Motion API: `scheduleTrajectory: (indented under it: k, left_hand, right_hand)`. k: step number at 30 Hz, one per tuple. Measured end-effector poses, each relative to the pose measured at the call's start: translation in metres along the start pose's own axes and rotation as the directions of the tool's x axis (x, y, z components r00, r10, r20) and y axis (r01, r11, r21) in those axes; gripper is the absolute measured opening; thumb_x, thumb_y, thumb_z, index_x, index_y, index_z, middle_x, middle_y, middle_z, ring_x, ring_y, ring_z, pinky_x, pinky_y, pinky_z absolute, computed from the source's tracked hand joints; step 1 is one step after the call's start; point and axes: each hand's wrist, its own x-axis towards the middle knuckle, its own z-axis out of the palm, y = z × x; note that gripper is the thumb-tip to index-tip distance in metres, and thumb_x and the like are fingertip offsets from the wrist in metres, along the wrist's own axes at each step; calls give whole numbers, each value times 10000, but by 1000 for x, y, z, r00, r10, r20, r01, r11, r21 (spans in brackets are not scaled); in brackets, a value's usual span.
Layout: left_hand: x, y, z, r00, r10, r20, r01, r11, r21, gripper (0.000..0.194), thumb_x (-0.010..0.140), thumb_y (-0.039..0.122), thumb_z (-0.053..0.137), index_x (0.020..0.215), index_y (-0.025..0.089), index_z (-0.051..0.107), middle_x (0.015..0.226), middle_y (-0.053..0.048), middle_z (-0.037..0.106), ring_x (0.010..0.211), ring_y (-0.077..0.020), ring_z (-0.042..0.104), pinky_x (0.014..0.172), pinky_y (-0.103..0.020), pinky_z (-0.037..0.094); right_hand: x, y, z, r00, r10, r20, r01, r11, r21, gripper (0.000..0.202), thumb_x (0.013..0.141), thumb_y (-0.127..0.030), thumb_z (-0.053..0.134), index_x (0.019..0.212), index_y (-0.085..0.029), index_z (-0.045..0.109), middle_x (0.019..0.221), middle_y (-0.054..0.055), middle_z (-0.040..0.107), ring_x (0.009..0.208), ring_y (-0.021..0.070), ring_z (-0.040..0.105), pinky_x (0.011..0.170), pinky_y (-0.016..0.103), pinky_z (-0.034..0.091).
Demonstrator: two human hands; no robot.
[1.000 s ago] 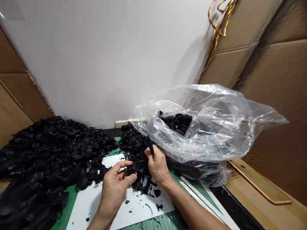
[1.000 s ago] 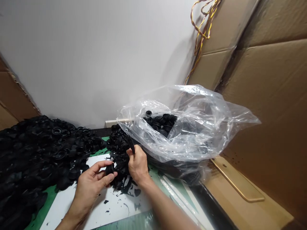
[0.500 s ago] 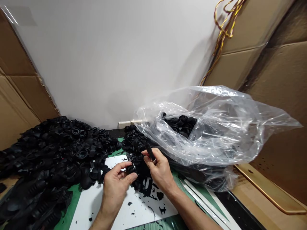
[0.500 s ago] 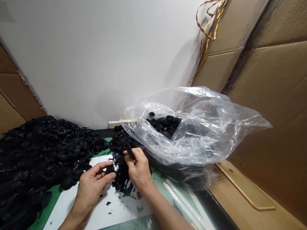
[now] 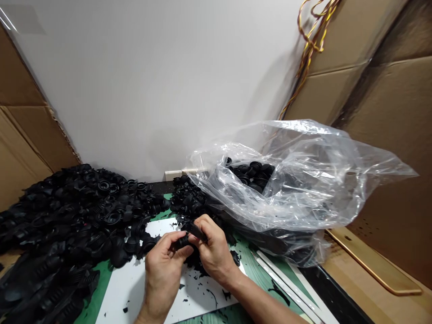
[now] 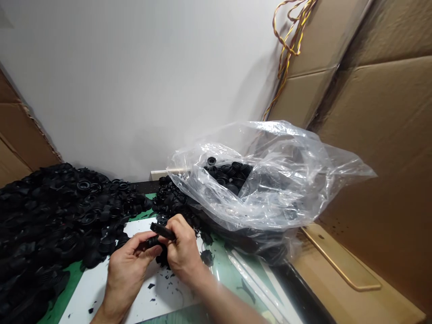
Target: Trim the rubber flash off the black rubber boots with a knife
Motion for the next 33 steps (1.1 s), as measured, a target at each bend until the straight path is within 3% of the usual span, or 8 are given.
scheduleTrajectory:
  k: [3, 6, 8, 10, 13, 21, 28, 33]
  left_hand:
    - [-3, 1, 1, 997, 74, 9, -74, 996, 41, 194, 574, 225, 717, 768, 222, 732, 795, -33, 730, 706, -216, 644, 644, -301, 521]
    - [-7, 2, 2, 984, 151, 96, -157, 985, 68, 149, 595, 209, 705, 740, 228, 731, 800, -33, 731, 740, -220, 641, 682, -306, 513]
    - [-7, 2, 3, 983, 135, 126, -143, 988, 62, 148, 590, 221, 712, 737, 219, 730, 738, -24, 715, 659, -198, 621, 628, -293, 507]
    - [-6, 2, 3, 994, 55, 94, -58, 998, 36, 211, 572, 256, 733, 775, 200, 729, 593, 9, 646, 516, -155, 549, 506, -261, 471]
    - [-2, 1, 2, 997, -54, 51, 56, 998, -30, 305, 542, 289, 757, 823, 176, 718, 478, 57, 529, 437, -117, 464, 430, -228, 410]
    - [3, 6, 2, 986, -168, 14, 169, 981, -92, 396, 456, 312, 809, 805, 161, 700, 510, 50, 570, 427, -97, 458, 404, -211, 359]
    - [8, 3, -4, 893, -429, 138, 450, 828, -333, 475, 507, 559, 758, 608, 135, 569, 290, 59, 433, 281, -35, 324, 327, -143, 172]
    - [6, 4, -4, 853, -507, 124, 508, 754, -417, 505, 457, 548, 792, 623, 140, 544, 403, 77, 459, 291, -36, 385, 303, -136, 229]
  right_hand:
    - [0, 3, 3, 999, 4, -40, -6, 999, -48, 188, 812, -171, 412, 629, -209, 427, 651, -8, 457, 586, 134, 464, 536, 240, 384]
    - [9, 16, -5, 976, 90, -196, -120, 982, -145, 179, 814, -243, 418, 638, -214, 430, 613, -13, 468, 560, 145, 457, 534, 256, 384]
    - [18, 26, -16, 921, 165, -353, -240, 954, -180, 201, 820, -291, 403, 635, -216, 427, 586, -12, 466, 546, 156, 447, 539, 275, 382]
    - [25, 31, -25, 904, 181, -387, -270, 944, -191, 222, 829, -321, 393, 645, -209, 446, 595, -4, 482, 555, 162, 451, 555, 287, 384]
    - [25, 29, -28, 927, 199, -318, -267, 946, -187, 258, 844, -358, 392, 644, -206, 454, 574, -16, 478, 531, 151, 433, 530, 271, 368]
    - [15, 18, -23, 969, 179, -168, -200, 973, -114, 138, 810, -272, 488, 714, -188, 541, 652, 1, 532, 593, 148, 472, 551, 253, 396]
    - [7, -3, -15, 983, 169, 68, -175, 980, 99, 76, 771, -197, 551, 818, -183, 609, 757, 14, 607, 667, 150, 555, 601, 246, 439]
    - [-1, -9, -3, 974, 127, 187, -152, 980, 127, 176, 721, -119, 571, 864, -198, 637, 816, 15, 630, 727, 155, 575, 660, 256, 452]
